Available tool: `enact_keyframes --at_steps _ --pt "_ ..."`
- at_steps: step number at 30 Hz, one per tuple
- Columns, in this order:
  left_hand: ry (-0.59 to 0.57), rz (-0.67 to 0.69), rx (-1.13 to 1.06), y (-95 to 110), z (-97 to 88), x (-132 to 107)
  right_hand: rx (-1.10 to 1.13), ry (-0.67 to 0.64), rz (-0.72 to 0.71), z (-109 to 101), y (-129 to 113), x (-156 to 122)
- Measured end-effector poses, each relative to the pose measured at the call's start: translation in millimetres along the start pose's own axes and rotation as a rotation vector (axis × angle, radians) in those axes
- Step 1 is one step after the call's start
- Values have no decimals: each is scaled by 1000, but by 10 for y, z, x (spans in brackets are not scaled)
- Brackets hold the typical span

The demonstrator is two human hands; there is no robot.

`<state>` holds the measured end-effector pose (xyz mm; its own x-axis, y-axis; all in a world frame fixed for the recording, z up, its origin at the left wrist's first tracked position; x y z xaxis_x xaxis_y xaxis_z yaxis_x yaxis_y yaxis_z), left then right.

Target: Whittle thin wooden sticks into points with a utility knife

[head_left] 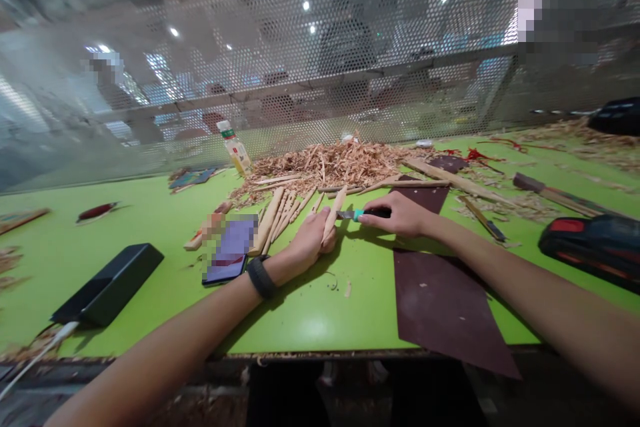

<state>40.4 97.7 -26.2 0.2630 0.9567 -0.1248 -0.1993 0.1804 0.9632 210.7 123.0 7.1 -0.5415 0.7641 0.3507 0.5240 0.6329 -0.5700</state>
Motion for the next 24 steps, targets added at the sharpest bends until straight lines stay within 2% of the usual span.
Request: enact_keyframes --at_steps 7,15,24 --pt "-23 -18 -10 -26 6 17 28 -35 -25 53 -48 -5" --pt "-2 -18 2 -12 4 -2 18 -8 -12 -5 -8 -5" --pt "-1 -13 -15 -20 0 11 44 -21 -31 29 -58 -10"
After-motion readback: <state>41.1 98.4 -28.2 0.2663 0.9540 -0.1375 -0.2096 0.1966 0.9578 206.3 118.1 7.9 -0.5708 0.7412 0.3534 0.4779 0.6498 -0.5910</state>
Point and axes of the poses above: each hand's wrist, its own x-axis towards the middle knuckle, its own z-axis out of the palm, y = z × x, the point moved 7 cm from there along x, towards the middle knuckle, and after that the axes turned 5 degrees about y, right-handed, at the moved point
